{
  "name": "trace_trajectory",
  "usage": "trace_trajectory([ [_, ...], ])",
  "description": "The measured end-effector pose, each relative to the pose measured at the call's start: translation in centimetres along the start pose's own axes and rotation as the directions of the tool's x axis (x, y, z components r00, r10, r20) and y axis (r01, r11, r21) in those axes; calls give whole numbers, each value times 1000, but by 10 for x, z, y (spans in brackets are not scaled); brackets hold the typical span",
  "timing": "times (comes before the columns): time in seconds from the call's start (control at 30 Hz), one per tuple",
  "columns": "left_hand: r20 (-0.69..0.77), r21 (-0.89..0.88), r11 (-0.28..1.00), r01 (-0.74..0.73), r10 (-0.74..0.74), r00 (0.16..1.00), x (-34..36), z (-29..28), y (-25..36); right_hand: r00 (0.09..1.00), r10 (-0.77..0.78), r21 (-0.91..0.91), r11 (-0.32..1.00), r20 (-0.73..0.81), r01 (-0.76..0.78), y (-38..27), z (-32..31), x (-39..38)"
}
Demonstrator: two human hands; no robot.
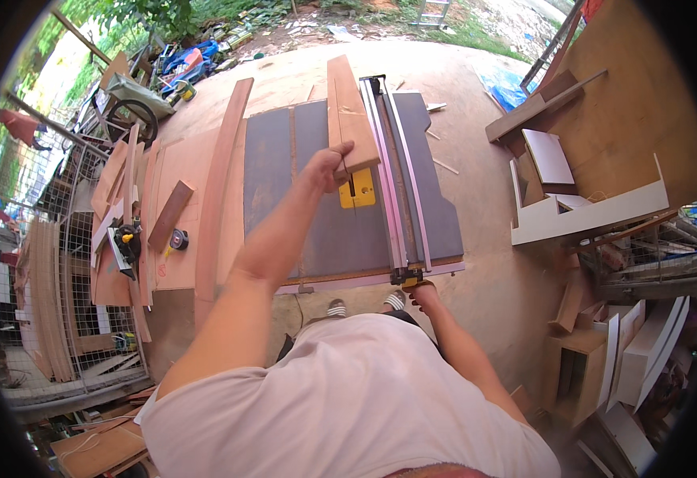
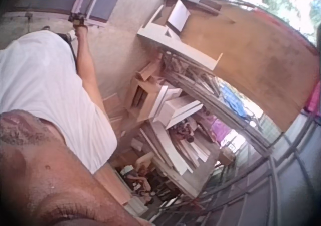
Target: The person uses a table saw to cut long wooden planks into narrower strips. They position each plank against the fence, push it through the blade, and then set the cut pieces aside. The process is repeated for several planks.
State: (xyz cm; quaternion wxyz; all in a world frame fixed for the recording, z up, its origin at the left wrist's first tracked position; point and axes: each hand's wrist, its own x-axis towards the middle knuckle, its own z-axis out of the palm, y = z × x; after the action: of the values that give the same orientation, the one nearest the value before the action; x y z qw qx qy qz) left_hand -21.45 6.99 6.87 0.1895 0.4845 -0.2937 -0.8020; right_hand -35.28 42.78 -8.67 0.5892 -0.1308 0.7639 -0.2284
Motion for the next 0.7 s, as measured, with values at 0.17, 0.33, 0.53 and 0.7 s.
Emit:
trace_trajectory([
  [0.17,-46,110,994,5,1,999,-91,2,4,994,109,-336,936,7,-100,-12,-31,-37],
  [0.33,-16,178,968,-174,180,984,-153,-63,-48,990,69,-363,925,-127,-111,38,-100,-67],
  [0.53,32,473,754,-455,502,864,-212,-121,-83,638,-591,-370,807,-494,460,-43,-169,-119],
  [0.7,64,443,696,-565,604,795,-232,-165,-114,228,-865,-510,455,-447,730,-183,-156,-196],
])
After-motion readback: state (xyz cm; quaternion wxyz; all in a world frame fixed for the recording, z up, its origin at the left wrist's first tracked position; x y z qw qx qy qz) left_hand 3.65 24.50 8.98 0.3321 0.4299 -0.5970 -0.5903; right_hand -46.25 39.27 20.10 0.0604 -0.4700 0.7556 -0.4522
